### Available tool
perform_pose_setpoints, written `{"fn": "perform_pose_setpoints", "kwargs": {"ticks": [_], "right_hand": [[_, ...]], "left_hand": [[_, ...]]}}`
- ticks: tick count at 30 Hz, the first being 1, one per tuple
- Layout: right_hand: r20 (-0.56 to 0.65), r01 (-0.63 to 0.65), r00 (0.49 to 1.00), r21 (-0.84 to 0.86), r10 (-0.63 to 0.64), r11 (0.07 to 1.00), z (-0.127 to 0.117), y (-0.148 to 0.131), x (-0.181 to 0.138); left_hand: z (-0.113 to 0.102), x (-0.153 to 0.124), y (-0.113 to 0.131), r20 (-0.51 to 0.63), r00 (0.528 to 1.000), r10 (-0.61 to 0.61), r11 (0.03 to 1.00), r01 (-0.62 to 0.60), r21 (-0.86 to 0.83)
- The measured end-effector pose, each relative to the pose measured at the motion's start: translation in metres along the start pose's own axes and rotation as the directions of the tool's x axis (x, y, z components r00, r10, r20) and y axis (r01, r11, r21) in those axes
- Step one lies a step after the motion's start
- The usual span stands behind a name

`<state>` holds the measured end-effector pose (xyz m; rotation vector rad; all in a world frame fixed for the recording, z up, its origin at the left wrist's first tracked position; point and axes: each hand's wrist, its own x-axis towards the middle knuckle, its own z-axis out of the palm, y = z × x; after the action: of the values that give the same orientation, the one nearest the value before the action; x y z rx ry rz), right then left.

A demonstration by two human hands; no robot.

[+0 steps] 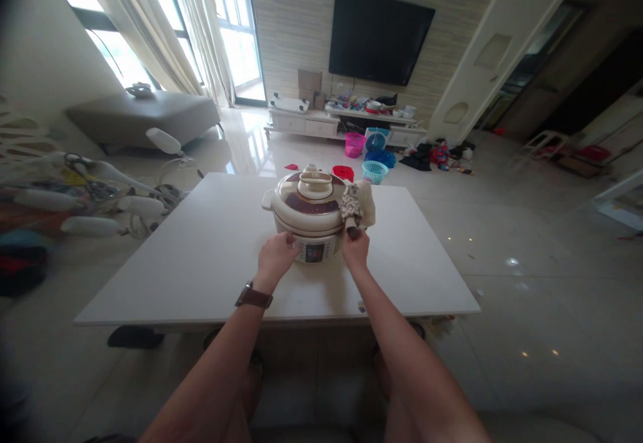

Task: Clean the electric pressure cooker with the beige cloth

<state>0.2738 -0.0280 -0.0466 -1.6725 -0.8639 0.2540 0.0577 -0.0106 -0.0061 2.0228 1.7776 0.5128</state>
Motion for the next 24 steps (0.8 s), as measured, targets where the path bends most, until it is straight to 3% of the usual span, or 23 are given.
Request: {"fn": "perform_pose_setpoints", "kwargs": {"ticks": [4,6,14,19,24], "right_hand": [[0.018,-0.114,0.993,0.172,0.113,0.978,0.014,0.025,-0.073],[0.047,-0.170,0.985,0.212,0.163,0.962,0.019,0.035,-0.091],[0.113,-0.398,0.916,0.394,0.386,0.829,0.019,0.057,-0.055],[0.087,-0.352,0.934,0.406,0.348,0.843,0.019,0.047,-0.072],[0.102,-0.393,0.915,0.432,0.390,0.811,0.016,0.037,-0.069]], "left_hand": [[-0.001,-0.001,0.002,-0.005,1.000,-0.005,1.000,0.005,-0.007],[-0.001,-0.001,0.002,-0.005,1.000,-0.009,1.000,0.009,-0.012],[-0.004,0.002,0.001,0.005,0.999,-0.038,0.999,0.038,0.000],[-0.003,0.007,0.001,-0.012,0.999,-0.045,0.999,0.045,0.010],[0.000,0.009,-0.001,-0.026,0.998,-0.052,0.999,0.052,0.008]]}}
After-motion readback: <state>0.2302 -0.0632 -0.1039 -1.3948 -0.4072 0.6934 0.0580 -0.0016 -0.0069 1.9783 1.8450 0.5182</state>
